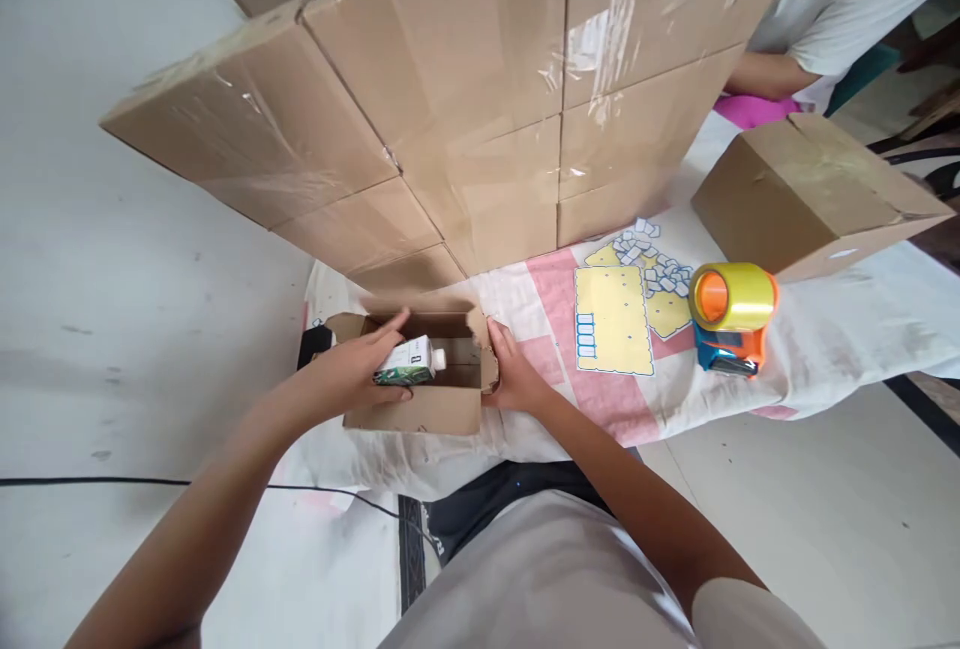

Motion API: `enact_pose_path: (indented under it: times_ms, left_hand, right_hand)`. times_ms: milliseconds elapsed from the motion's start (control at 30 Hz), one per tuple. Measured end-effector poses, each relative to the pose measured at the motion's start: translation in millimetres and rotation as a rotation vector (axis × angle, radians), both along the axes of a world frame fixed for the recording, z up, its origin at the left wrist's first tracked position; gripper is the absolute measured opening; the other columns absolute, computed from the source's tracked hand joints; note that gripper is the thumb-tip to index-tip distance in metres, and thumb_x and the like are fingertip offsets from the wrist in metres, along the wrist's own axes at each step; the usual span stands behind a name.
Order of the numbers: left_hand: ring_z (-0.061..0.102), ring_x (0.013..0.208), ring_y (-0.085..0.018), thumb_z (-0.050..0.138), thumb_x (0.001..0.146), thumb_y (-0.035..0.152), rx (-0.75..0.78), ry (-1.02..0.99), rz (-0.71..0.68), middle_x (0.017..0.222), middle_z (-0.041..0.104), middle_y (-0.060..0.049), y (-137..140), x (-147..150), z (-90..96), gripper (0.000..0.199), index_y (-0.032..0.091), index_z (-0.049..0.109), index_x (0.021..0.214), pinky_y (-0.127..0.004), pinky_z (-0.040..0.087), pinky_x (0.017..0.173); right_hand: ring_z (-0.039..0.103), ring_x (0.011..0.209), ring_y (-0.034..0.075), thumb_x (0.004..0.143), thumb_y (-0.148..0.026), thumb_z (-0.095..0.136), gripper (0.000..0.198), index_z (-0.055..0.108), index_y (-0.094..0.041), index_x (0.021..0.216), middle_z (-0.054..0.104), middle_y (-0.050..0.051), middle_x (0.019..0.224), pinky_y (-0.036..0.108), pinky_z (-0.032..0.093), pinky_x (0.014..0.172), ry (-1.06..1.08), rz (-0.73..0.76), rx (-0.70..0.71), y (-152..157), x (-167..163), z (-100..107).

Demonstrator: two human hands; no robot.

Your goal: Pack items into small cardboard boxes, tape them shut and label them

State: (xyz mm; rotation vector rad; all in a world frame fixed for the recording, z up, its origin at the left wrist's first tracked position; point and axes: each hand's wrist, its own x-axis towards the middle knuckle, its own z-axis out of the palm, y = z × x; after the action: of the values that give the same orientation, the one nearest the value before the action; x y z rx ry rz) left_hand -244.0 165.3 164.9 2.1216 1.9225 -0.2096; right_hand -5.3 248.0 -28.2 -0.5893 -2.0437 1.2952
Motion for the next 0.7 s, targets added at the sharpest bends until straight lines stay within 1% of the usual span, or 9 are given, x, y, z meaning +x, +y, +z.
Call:
enact_pose_path:
  times_ms: [67, 100, 133, 200, 267, 367, 433, 533, 700]
  left_hand:
    - [0.07, 0.094, -0.034, 0.077, 0.076, 0.041, 0.163, 0.089, -0.081, 0.151, 0.05, -0.019, 0, -1, -2.7, 0.04, 0.025, 0.059, 0.108, -0.04, 0.054, 0.071]
    - [0.068, 0.105, -0.036, 0.076, 0.078, 0.035, 0.23, 0.117, -0.132, 0.159, 0.039, -0.019, 2, -1, -5.2, 0.04, 0.025, 0.058, 0.112, -0.044, 0.055, 0.081]
    - [0.065, 0.113, -0.037, 0.075, 0.078, 0.029, 0.275, 0.128, -0.173, 0.162, 0.034, -0.018, 4, 0, -9.1, 0.041, 0.024, 0.058, 0.116, -0.047, 0.054, 0.089]
    - [0.059, 0.124, -0.039, 0.076, 0.075, 0.02, 0.297, 0.112, -0.203, 0.16, 0.037, -0.018, 10, 2, -20.6, 0.047, 0.024, 0.059, 0.119, -0.051, 0.052, 0.097]
    - [0.057, 0.128, -0.039, 0.078, 0.073, 0.018, 0.314, 0.083, -0.196, 0.157, 0.04, -0.019, 15, 4, -33.7, 0.051, 0.025, 0.06, 0.121, -0.052, 0.052, 0.1]
    - [0.057, 0.125, -0.039, 0.08, 0.073, 0.025, 0.347, 0.037, -0.176, 0.166, 0.026, -0.017, 17, 4, -48.1, 0.048, 0.025, 0.063, 0.118, -0.053, 0.054, 0.096]
    - [0.056, 0.124, -0.039, 0.084, 0.069, 0.024, 0.331, 0.06, -0.216, 0.17, 0.017, -0.012, 15, 3, -52.9, 0.049, 0.027, 0.065, 0.114, -0.054, 0.054, 0.094]
    - [0.052, 0.127, -0.041, 0.088, 0.06, 0.017, 0.283, 0.129, -0.31, 0.171, 0.014, -0.005, 13, 5, -56.9, 0.054, 0.028, 0.067, 0.109, -0.056, 0.051, 0.097]
    - [0.051, 0.124, -0.042, 0.088, 0.061, 0.027, 0.248, 0.241, -0.316, 0.171, 0.015, -0.005, 21, 11, -63.4, 0.044, 0.023, 0.071, 0.101, -0.058, 0.046, 0.097]
  right_hand:
    - [0.018, 0.155, 0.042, 0.06, -0.045, 0.088, 0.138, -0.002, -0.023, 0.163, 0.018, 0.019, 0.165, 0.06, 0.025, 0.124, 0.038, 0.017, 0.025, 0, 0, 0]
    - [0.019, 0.154, 0.041, 0.06, -0.044, 0.088, 0.138, -0.003, -0.025, 0.163, 0.019, 0.019, 0.165, 0.06, 0.024, 0.124, 0.051, 0.024, 0.037, 0, 0, 0]
    - [0.02, 0.154, 0.041, 0.061, -0.044, 0.088, 0.138, -0.003, -0.026, 0.163, 0.021, 0.018, 0.164, 0.059, 0.025, 0.123, 0.06, 0.027, 0.047, 0, 0, 0]
    - [0.024, 0.152, 0.04, 0.061, -0.043, 0.088, 0.138, -0.004, -0.029, 0.163, 0.022, 0.017, 0.163, 0.059, 0.027, 0.122, 0.08, 0.02, 0.058, 1, -1, 0]
    - [0.026, 0.151, 0.04, 0.061, -0.043, 0.088, 0.139, -0.006, -0.03, 0.163, 0.023, 0.017, 0.162, 0.059, 0.029, 0.121, 0.091, 0.007, 0.067, 1, -2, -1]
    - [0.024, 0.152, 0.041, 0.059, -0.043, 0.089, 0.141, -0.005, -0.029, 0.163, 0.022, 0.017, 0.163, 0.059, 0.028, 0.122, 0.069, -0.004, 0.082, 1, -2, -5]
    - [0.023, 0.152, 0.041, 0.059, -0.043, 0.09, 0.142, -0.005, -0.029, 0.163, 0.021, 0.017, 0.164, 0.058, 0.027, 0.122, 0.054, 0.003, 0.096, 0, -1, -7]
    - [0.022, 0.153, 0.042, 0.057, -0.046, 0.091, 0.145, -0.006, -0.027, 0.163, 0.021, 0.019, 0.164, 0.059, 0.026, 0.122, 0.056, -0.003, 0.126, 0, -1, -10]
    - [0.022, 0.152, 0.043, 0.056, -0.046, 0.092, 0.147, -0.008, -0.028, 0.163, 0.022, 0.02, 0.164, 0.061, 0.025, 0.122, 0.016, -0.012, 0.121, 1, -2, -11]
